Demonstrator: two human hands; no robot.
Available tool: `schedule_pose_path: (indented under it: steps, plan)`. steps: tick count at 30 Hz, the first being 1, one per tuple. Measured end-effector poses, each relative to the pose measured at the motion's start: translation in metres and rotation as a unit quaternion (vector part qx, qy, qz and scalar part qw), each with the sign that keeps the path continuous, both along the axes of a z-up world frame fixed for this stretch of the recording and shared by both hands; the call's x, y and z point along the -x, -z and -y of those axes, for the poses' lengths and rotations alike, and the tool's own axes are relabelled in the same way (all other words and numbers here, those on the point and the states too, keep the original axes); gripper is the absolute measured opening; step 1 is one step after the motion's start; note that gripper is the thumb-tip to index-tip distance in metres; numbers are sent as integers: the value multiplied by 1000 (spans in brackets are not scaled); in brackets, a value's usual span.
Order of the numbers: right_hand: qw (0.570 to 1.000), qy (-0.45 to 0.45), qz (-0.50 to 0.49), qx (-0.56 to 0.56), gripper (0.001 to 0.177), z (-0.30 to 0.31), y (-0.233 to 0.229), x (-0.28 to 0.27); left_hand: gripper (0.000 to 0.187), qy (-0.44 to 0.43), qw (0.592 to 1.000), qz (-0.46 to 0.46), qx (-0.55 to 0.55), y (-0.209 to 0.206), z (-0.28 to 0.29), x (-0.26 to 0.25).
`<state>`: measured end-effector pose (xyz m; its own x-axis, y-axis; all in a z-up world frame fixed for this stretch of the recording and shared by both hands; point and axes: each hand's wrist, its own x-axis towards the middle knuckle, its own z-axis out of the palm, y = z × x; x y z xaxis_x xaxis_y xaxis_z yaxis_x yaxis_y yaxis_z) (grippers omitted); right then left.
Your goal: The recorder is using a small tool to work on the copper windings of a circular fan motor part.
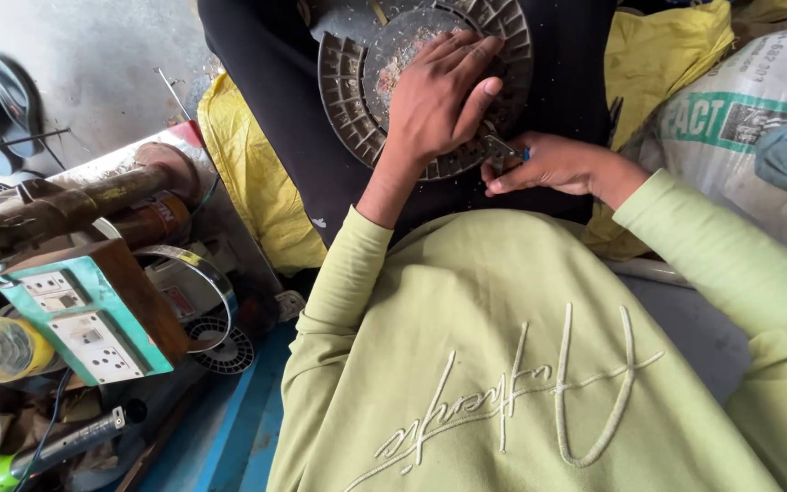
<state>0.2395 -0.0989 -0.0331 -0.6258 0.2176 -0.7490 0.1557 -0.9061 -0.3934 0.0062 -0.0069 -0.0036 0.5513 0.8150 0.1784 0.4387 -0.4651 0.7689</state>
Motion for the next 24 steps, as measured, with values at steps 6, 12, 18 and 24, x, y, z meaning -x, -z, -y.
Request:
schedule_pose_path:
  steps: [6, 12, 18, 24]
  plan:
    - [985, 0, 100, -139, 27, 10, -6, 13, 47, 5, 1000, -9, 1, 0, 3, 1]
    - [971, 46, 112, -208, 29, 25, -4, 27, 45, 1, 1000, -19, -7, 2, 4, 0]
    - [844, 110, 328, -411, 57, 50, -9, 59, 44, -9, 1000, -26, 4, -2, 3, -3]
    - [808, 118, 352, -458, 54, 36, -40, 54, 42, -34, 999, -12, -11, -5, 1, -2]
